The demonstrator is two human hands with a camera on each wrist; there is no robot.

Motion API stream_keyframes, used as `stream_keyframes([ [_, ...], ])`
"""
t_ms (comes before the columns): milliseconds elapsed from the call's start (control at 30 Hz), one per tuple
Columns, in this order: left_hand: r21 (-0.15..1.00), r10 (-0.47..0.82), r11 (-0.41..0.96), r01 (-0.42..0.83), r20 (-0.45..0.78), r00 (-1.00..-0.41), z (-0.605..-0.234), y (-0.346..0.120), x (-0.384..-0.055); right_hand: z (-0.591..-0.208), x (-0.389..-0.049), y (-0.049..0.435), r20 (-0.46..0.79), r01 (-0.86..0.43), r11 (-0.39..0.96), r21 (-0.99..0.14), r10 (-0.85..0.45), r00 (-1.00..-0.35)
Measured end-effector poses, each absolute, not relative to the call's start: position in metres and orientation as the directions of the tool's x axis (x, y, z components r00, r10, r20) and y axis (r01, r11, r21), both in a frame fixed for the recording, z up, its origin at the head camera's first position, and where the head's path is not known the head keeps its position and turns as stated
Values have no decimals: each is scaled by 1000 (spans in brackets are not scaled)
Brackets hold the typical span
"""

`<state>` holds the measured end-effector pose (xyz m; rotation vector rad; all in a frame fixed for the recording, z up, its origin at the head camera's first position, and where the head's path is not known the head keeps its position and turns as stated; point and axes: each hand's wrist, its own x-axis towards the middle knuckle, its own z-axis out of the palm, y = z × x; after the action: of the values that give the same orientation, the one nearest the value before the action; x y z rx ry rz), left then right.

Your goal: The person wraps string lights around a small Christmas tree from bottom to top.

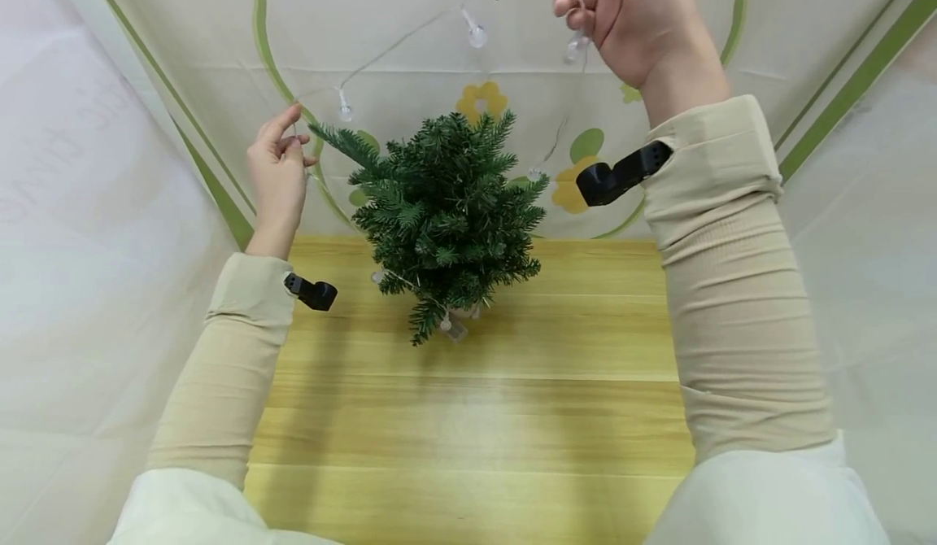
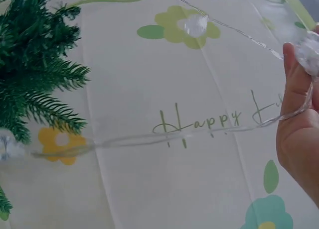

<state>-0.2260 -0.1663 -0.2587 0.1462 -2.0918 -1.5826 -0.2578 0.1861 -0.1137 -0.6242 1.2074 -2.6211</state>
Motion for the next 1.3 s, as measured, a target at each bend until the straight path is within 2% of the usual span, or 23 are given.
stream_keyframes([
  [167, 927, -385, 336, 165, 295, -875, -262, -169, -230, -118, -253, 171, 329, -117, -518, -848, -340, -881],
  [333, 944, -364, 302, 132, 242, -900, -264, -168, -233, -122, -254, 167, 328, -167, -466, -869, -287, -900],
  [500, 955, -351, 277, 110, 207, -913, -264, -166, -239, -127, -259, 168, 298, -143, -456, -878, -288, -910],
  [867, 975, -401, 206, 80, 159, -902, -269, -168, -247, -144, -268, 162, 190, -48, -383, -922, -342, -921],
  [1167, 982, -361, 182, 47, 111, -926, -275, -171, -249, -156, -269, 158, 173, -52, -306, -950, -380, -909],
  [1300, 976, -311, 217, 31, 99, -945, -276, -173, -248, -161, -271, 158, 141, -27, -287, -958, -386, -912],
])
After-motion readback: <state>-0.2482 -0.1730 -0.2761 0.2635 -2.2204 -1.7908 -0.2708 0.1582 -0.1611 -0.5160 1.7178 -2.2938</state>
